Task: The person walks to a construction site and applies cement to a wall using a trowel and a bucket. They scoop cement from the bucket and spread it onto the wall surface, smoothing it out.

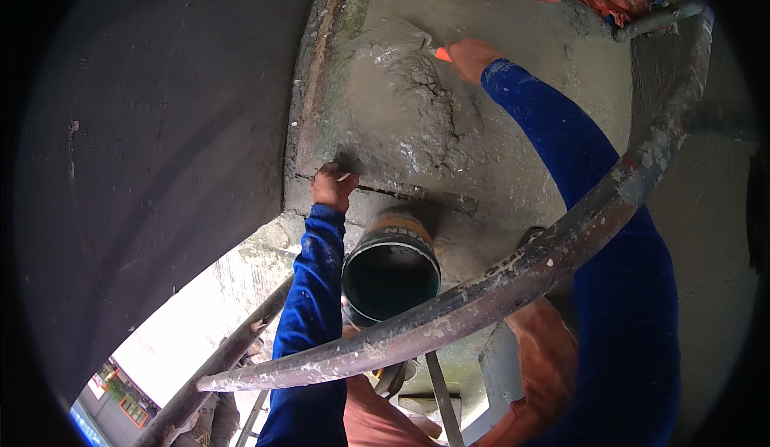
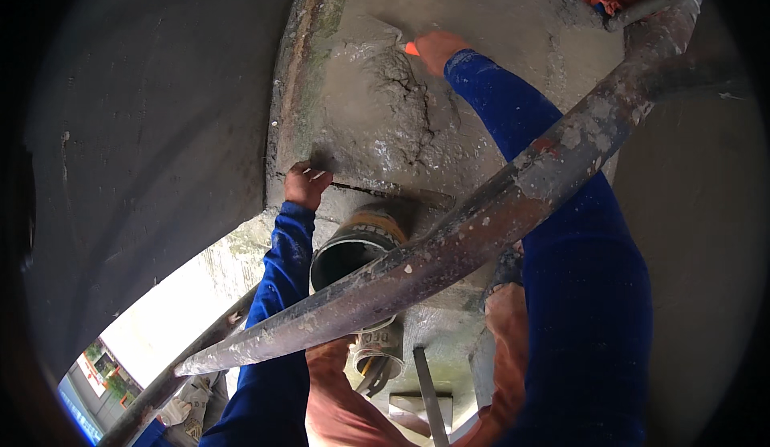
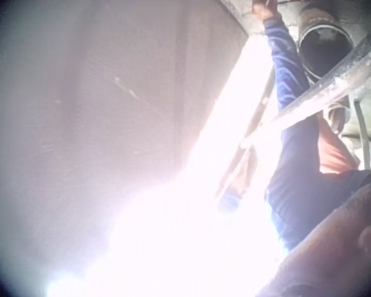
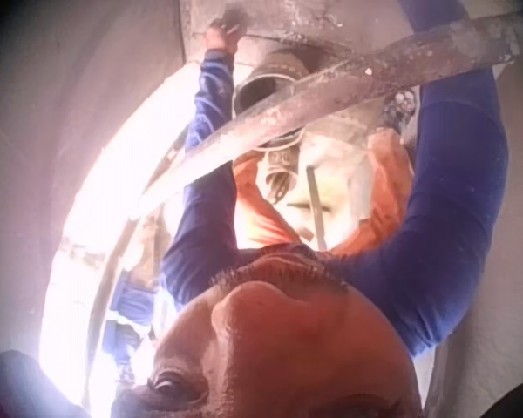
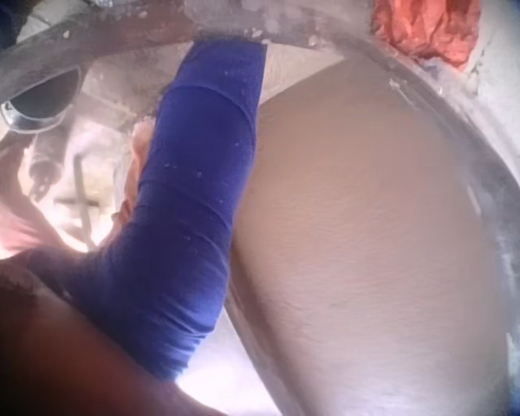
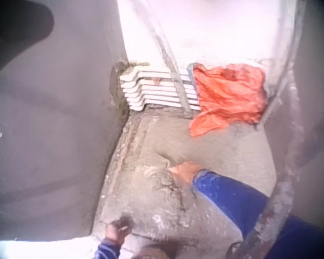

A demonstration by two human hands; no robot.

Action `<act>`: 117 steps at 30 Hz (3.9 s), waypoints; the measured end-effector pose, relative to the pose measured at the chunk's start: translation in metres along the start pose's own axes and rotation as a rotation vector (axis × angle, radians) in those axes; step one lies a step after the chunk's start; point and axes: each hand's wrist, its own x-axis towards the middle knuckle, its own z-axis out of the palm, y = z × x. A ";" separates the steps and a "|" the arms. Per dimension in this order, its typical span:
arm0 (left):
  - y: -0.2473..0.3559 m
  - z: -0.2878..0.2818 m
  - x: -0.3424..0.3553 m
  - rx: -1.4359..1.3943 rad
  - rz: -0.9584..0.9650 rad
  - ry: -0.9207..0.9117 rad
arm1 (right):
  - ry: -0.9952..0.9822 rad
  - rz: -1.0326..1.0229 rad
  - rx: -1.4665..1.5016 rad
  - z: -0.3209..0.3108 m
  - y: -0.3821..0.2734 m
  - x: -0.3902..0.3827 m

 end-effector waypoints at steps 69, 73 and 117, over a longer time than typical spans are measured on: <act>-0.003 -0.059 0.058 0.021 0.048 0.002 | -0.323 0.314 1.249 0.103 -0.108 -0.203; -0.048 -0.008 0.041 -0.025 -0.094 0.000 | -0.339 0.458 1.099 0.113 -0.043 -0.236; 0.021 -0.027 -0.039 0.064 -0.134 -0.072 | -0.157 0.494 1.464 0.001 -0.092 -0.268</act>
